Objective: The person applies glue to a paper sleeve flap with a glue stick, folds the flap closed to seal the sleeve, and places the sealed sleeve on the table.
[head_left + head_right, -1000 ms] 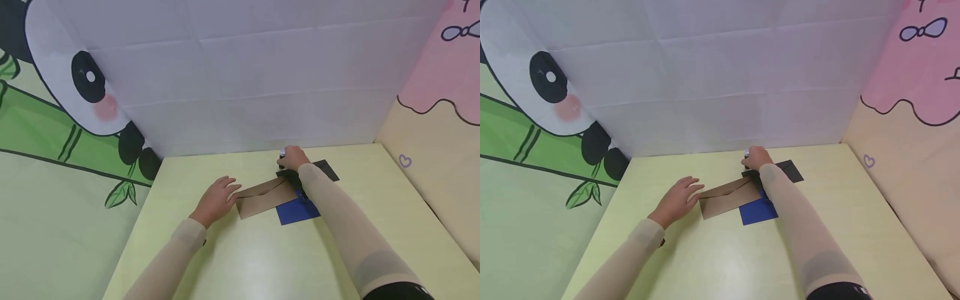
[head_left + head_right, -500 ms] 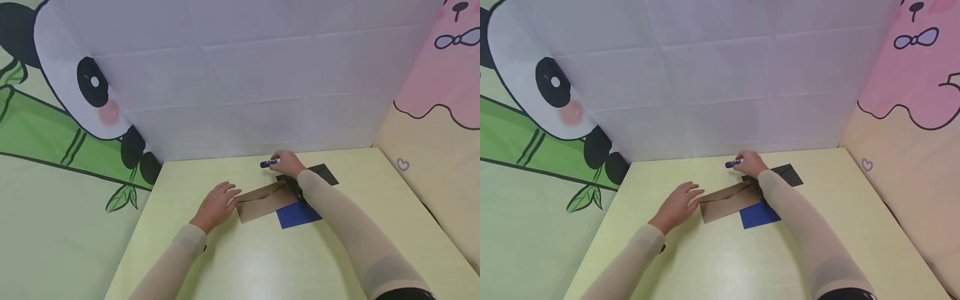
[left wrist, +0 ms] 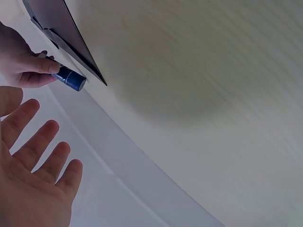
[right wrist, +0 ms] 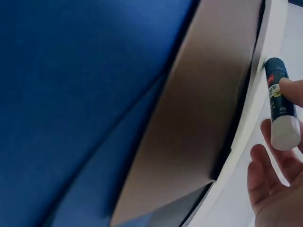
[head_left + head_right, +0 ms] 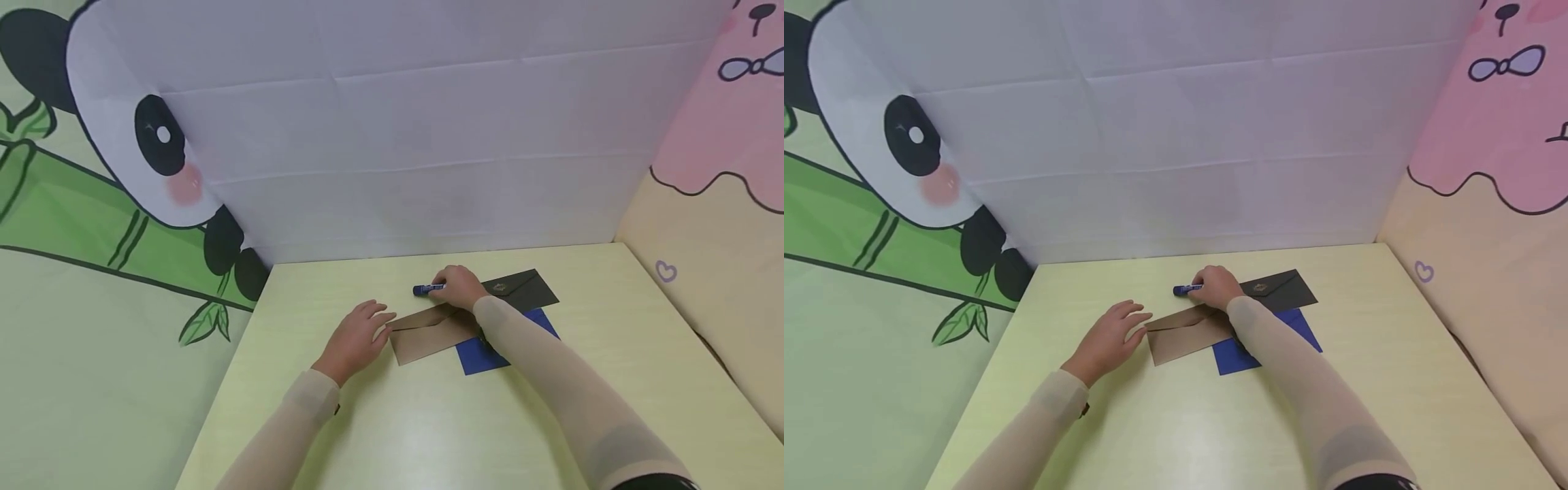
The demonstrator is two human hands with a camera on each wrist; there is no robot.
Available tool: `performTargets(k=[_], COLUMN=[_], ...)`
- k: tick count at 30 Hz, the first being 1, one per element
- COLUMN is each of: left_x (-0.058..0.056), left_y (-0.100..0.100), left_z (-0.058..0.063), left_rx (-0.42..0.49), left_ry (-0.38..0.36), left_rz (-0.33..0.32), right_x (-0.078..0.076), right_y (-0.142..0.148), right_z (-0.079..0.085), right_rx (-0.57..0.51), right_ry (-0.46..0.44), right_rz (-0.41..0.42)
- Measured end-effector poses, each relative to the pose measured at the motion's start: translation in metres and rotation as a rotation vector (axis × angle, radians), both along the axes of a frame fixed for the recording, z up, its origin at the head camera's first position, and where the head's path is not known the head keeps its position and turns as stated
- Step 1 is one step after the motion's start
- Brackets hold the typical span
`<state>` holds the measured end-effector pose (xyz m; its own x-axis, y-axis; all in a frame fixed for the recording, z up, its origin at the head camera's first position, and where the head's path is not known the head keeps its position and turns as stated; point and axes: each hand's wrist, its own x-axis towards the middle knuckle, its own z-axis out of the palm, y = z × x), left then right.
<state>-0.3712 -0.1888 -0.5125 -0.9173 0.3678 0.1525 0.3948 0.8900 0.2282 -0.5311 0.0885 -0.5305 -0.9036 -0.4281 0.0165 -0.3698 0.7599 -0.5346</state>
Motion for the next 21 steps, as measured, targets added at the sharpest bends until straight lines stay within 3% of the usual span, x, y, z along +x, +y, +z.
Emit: performTargets(k=[10, 21], left_x=[-0.001, -0.002], left_y=[0.001, 0.007], left_z=[-0.003, -0.001], left_rx=[-0.004, -0.005], left_ry=[0.012, -0.029], left_rz=[-0.007, 0.012], right_x=[-0.004, 0.000], right_y=[-0.003, -0.002], right_z=[-0.014, -0.015], right_rx=[0.103, 0.111], right_ry=[0.029, 0.053], right_rz=[-0.004, -0.010])
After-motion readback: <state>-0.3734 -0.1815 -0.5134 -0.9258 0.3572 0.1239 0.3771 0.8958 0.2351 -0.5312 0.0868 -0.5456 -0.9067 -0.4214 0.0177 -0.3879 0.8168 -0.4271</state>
